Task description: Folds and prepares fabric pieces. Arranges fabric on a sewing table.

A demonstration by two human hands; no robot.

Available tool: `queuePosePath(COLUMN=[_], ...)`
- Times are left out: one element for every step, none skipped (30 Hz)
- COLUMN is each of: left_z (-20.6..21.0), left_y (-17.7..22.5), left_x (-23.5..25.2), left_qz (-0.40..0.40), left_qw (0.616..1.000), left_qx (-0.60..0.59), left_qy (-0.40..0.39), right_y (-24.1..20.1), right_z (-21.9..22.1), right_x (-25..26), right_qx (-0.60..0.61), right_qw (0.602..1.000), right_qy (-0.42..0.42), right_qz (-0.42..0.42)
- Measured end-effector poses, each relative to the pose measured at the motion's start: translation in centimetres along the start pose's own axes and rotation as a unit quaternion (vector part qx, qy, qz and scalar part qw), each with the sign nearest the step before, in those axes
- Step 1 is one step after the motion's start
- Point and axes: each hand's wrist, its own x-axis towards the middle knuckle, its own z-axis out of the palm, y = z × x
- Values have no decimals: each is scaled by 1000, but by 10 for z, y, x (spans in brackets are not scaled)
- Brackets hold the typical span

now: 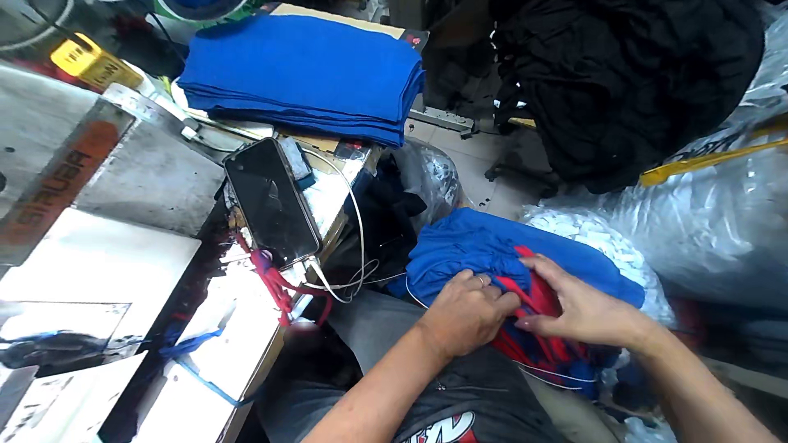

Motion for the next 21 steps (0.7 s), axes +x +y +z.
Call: queuePosePath(left_z=[1, 2, 3, 4, 5, 6, 8, 13, 19, 26, 34, 39, 39, 36, 34, 31, 28, 26, 23, 21, 18], left_y=[2, 3, 3, 3, 4, 5, 6, 8, 7, 6, 3, -1, -5, -9, -11, -12, -14, -16, -17, -17, -16], left_x=[2, 5, 6, 6, 4, 0, -7, -14, -21, -26, -30, -30, -26, -20, -16, -15, -16, -19, -22, -25, -26], left_qz=[-8, -12, -10, -4, 8, 31, 60, 87, 95, 72, 23, -41, -99, -131, -140, -137, -129, -114, -93, -71, -54], left_qw=[1000, 999, 998, 996, 994, 993, 993, 994, 995, 993, 988, 976, 957, 938, 929, 930, 935, 946, 957, 969, 979], left_qx=[-4, -8, -9, -9, -11, -14, -16, -24, -38, -49, -51, -51, -47, -38, -25, -15, -9, -10, -24, -45, -62], left_qy=[29, 50, 69, 87, 105, 112, 100, 63, -1, -76, -145, -206, -268, -320, -342, -340, -329, -304, -272, -233, -188], right_y=[-3, -5, -3, 0, 5, 6, 7, 6, 3, 1, -1, -3, -5, -6, -6, -5, -4, -2, 2, 5, 9], right_z=[2, 6, 15, 23, 30, 31, 30, 27, 23, 19, 15, 12, 8, 6, 4, 3, 2, 2, 4, 4, 3], right_x=[0, 1, 2, 4, 7, 10, 12, 13, 13, 13, 14, 15, 16, 16, 16, 16, 17, 18, 17, 16, 13], right_qx=[-19, -29, -37, -35, -26, -1, 25, 50, 69, 77, 83, 83, 82, 85, 84, 82, 83, 83, 85, 89, 92], right_qw=[1000, 999, 999, 994, 986, 980, 977, 977, 977, 976, 974, 972, 971, 969, 968, 968, 968, 969, 970, 973, 979], right_qy=[-11, -11, 29, 92, 151, 185, 198, 199, 200, 204, 210, 218, 225, 230, 235, 237, 235, 232, 226, 211, 182], right_qz=[8, 10, -11, -42, -72, -79, -70, -51, -33, -20, -9, -6, -6, -5, -5, -4, -3, -1, -2, -3, -9])
